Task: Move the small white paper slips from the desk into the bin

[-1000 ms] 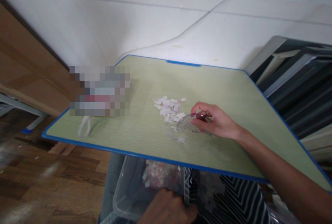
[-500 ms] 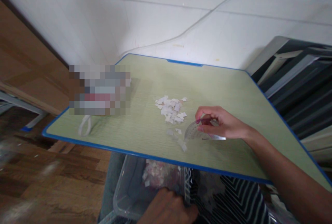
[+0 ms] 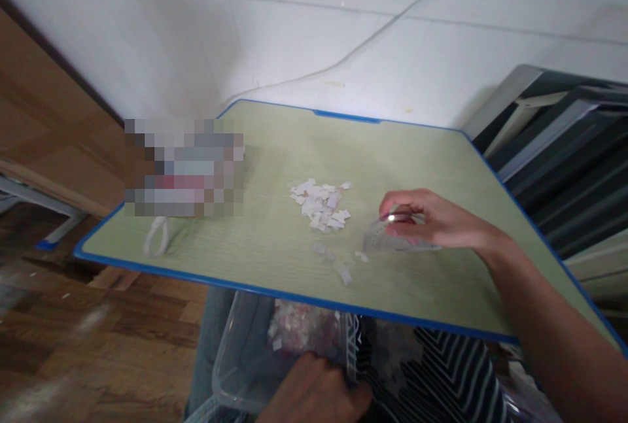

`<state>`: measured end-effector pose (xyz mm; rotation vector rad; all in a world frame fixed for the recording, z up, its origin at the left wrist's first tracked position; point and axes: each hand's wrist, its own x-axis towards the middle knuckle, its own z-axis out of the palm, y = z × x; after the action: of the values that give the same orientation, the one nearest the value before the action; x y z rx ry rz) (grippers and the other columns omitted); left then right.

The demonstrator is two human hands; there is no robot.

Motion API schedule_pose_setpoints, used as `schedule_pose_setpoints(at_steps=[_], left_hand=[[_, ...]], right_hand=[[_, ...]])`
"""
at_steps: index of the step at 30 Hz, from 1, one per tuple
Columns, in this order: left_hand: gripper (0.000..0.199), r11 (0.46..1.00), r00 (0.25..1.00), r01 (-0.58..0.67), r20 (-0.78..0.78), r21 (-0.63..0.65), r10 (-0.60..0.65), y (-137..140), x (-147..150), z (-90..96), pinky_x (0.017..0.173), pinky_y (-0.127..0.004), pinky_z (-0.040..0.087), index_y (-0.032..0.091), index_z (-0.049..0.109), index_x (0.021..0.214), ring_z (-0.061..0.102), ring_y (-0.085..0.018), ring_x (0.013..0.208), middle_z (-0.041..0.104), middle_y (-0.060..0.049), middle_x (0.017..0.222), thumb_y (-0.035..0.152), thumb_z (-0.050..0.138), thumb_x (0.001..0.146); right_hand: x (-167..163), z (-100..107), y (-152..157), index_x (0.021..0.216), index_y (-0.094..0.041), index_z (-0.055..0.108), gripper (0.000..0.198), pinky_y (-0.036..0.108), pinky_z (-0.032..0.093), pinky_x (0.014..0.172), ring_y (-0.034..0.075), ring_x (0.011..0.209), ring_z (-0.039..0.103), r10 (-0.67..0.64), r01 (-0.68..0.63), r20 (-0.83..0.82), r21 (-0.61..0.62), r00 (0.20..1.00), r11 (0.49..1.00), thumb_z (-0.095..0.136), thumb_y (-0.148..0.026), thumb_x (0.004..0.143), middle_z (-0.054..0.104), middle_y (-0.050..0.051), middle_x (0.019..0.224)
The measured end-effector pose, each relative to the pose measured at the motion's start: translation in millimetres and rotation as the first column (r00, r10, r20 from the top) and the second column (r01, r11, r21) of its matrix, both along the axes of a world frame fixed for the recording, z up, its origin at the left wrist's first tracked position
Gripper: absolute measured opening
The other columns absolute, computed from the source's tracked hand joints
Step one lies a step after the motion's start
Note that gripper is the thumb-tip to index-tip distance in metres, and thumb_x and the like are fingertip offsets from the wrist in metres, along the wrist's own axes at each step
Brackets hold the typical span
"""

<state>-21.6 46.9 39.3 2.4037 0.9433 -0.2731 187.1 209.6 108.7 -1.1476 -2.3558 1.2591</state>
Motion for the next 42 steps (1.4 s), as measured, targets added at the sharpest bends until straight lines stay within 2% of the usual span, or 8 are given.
schedule_pose_setpoints(at_steps=[5,12,16,20,23,35,39,42], left_hand=[[0.014,0.996,0.999,0.043,-0.027,-0.084,-0.045,4,0,-1.2,0.051,-0.028,0.044,0.017,0.065,0.086,0.066,-0.024,0.066,0.068,-0.006,0.073,0.021,0.052,0.09],[0.01,0.995,0.999,0.032,-0.038,-0.092,-0.036,3,1,0.9,0.059,-0.031,0.049,0.018,0.064,0.089,0.066,-0.025,0.074,0.068,-0.006,0.079,0.022,0.055,0.088],[0.01,0.993,0.998,0.038,-0.046,-0.113,-0.044,4,2,2.2,0.061,-0.031,0.049,0.017,0.063,0.091,0.065,-0.025,0.076,0.068,-0.007,0.082,0.019,0.054,0.088],[0.01,0.993,0.998,0.038,-0.037,-0.11,-0.042,4,1,0.2,0.06,-0.031,0.049,0.018,0.063,0.091,0.065,-0.025,0.076,0.068,-0.007,0.082,0.021,0.055,0.088],[0.01,0.995,0.999,0.03,-0.021,-0.097,-0.033,4,0,-2.8,0.059,-0.03,0.048,0.018,0.063,0.091,0.065,-0.025,0.076,0.068,-0.006,0.081,0.023,0.055,0.089],[0.013,0.992,0.997,0.059,-0.033,-0.115,-0.063,7,1,1.6,0.052,-0.029,0.047,0.017,0.065,0.088,0.066,-0.025,0.068,0.068,-0.006,0.076,0.022,0.054,0.089],[0.011,0.991,0.998,0.052,-0.019,-0.122,-0.054,6,1,-0.1,0.053,-0.03,0.047,0.017,0.064,0.086,0.066,-0.025,0.071,0.069,-0.006,0.079,0.022,0.054,0.089],[0.012,0.993,0.998,0.055,-0.021,-0.103,-0.058,3,0,-1.8,0.05,-0.029,0.045,0.016,0.064,0.085,0.066,-0.024,0.066,0.068,-0.005,0.074,0.022,0.055,0.089]], right_hand=[[10,12,-2,0.086,-0.013,0.054,0.02,0.016,0.032,0.04,0.006,0.045,0.043,0.313,-0.252,0.134,-0.344,0.94,0.904,0.058,-0.031,0.079,0.045,-0.005,0.056],[11,20,-5,0.08,-0.011,0.057,0.017,0.015,0.035,0.044,0.005,0.051,0.045,0.435,-0.371,0.102,-0.369,0.895,0.852,0.062,-0.027,0.076,0.05,-0.002,0.06],[12,20,-5,0.084,-0.013,0.055,0.019,0.016,0.035,0.042,0.005,0.047,0.046,0.337,-0.289,0.095,-0.334,0.937,0.897,0.06,-0.031,0.078,0.049,-0.003,0.057],[7,9,-1,0.082,-0.016,0.049,0.017,0.015,0.033,0.039,0.005,0.043,0.045,0.055,-0.051,0.018,-0.176,0.998,0.983,0.057,-0.031,0.081,0.046,-0.006,0.053],[0,-2,1,0.081,-0.018,0.045,0.016,0.015,0.032,0.037,0.006,0.041,0.045,-0.071,0.069,-0.018,-0.115,0.997,0.991,0.055,-0.031,0.082,0.047,-0.006,0.049],[-25,-16,-4,0.081,-0.018,0.043,0.015,0.016,0.03,0.035,0.006,0.038,0.041,-0.191,0.202,-0.225,0.028,0.955,0.979,0.055,-0.027,0.08,0.045,-0.007,0.045],[-24,-14,-3,0.08,-0.017,0.048,0.014,0.017,0.029,0.035,0.006,0.037,0.041,-0.122,0.12,-0.172,-0.021,0.978,0.993,0.057,-0.027,0.078,0.044,-0.007,0.045],[-25,-14,-2,0.081,-0.017,0.047,0.014,0.016,0.029,0.034,0.006,0.036,0.041,-0.18,0.185,-0.216,-0.001,0.959,0.983,0.057,-0.026,0.077,0.043,-0.008,0.044]])
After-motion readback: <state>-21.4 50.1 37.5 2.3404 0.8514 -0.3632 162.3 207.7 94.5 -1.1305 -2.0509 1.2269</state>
